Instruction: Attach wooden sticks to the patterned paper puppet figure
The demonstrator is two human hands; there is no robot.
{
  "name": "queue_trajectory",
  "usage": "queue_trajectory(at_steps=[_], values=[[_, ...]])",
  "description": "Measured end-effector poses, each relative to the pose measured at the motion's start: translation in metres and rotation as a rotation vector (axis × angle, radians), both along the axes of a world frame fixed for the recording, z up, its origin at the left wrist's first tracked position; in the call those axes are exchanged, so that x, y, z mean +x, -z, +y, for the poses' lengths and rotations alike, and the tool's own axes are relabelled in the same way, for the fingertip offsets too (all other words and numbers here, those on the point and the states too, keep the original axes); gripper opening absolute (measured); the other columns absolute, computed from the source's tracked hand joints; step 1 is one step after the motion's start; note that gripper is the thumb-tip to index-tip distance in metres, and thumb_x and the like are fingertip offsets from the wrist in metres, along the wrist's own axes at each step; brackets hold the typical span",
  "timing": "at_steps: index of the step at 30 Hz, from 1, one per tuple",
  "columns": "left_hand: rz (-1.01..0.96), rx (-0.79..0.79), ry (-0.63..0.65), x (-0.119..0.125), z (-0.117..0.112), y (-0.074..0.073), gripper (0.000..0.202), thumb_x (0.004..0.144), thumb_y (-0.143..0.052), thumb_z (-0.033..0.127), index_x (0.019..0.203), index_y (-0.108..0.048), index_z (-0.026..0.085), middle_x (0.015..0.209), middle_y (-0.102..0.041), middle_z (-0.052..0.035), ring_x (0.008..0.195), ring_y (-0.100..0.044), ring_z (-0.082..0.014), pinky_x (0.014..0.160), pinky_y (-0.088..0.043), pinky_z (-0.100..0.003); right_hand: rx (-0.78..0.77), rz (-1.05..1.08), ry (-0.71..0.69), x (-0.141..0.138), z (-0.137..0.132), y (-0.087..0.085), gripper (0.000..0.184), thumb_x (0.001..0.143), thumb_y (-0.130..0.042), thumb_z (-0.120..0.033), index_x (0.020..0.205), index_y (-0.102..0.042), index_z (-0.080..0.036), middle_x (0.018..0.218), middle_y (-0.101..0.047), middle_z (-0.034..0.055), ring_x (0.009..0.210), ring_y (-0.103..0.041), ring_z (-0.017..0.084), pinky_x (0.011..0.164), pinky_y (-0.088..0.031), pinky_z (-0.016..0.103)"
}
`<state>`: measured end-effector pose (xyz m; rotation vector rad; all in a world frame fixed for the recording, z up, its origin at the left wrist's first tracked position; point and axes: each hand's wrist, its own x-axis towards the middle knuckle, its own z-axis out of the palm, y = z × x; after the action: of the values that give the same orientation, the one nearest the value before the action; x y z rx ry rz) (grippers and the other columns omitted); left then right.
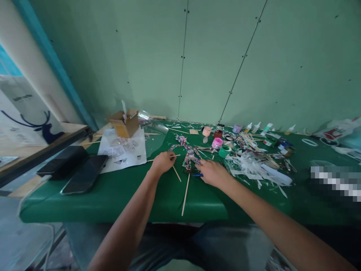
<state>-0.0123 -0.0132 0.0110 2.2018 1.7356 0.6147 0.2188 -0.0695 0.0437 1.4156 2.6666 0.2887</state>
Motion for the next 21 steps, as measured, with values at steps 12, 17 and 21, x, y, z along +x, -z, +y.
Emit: queue_trajectory(at_steps=[12, 17, 21], values=[[-0.052, 0.115, -0.004, 0.002, 0.002, 0.001, 0.016, 0.086, -0.050, 0.027, 0.085, -0.066, 0.021, 0.081, -0.068, -0.0046, 0.074, -0.063, -0.0188, 0.061, -0.038, -0.024, -0.015, 0.009, 0.012, 0.000, -0.001, -0.003, 0.037, 0.080, -0.056, -0.022, 0.116, -0.063, -0.018, 0.101, -0.062, 0.0114, 0.091, -0.063, 0.027, 0.073, -0.049, 0.034], [-0.081, 0.152, 0.004, 0.002, 0.004, 0.005, 0.014, 0.084, -0.052, 0.025, 0.085, -0.066, 0.022, 0.082, -0.069, -0.0038, 0.074, -0.064, -0.0186, 0.061, -0.039, -0.024, 0.009, -0.049, 0.023, -0.005, -0.004, -0.006, 0.033, 0.080, -0.051, -0.015, 0.111, -0.064, -0.017, 0.100, -0.062, 0.0120, 0.087, -0.063, 0.026, 0.070, -0.049, 0.034], [-0.112, 0.184, 0.030, 0.002, 0.006, 0.008, 0.014, 0.084, -0.053, 0.025, 0.085, -0.066, 0.022, 0.078, -0.069, -0.0034, 0.072, -0.064, -0.0186, 0.060, -0.039, -0.024, -0.011, -0.035, 0.010, -0.003, -0.003, -0.002, 0.039, 0.081, -0.050, -0.014, 0.118, -0.062, -0.016, 0.106, -0.063, 0.0122, 0.089, -0.064, 0.025, 0.070, -0.049, 0.032]])
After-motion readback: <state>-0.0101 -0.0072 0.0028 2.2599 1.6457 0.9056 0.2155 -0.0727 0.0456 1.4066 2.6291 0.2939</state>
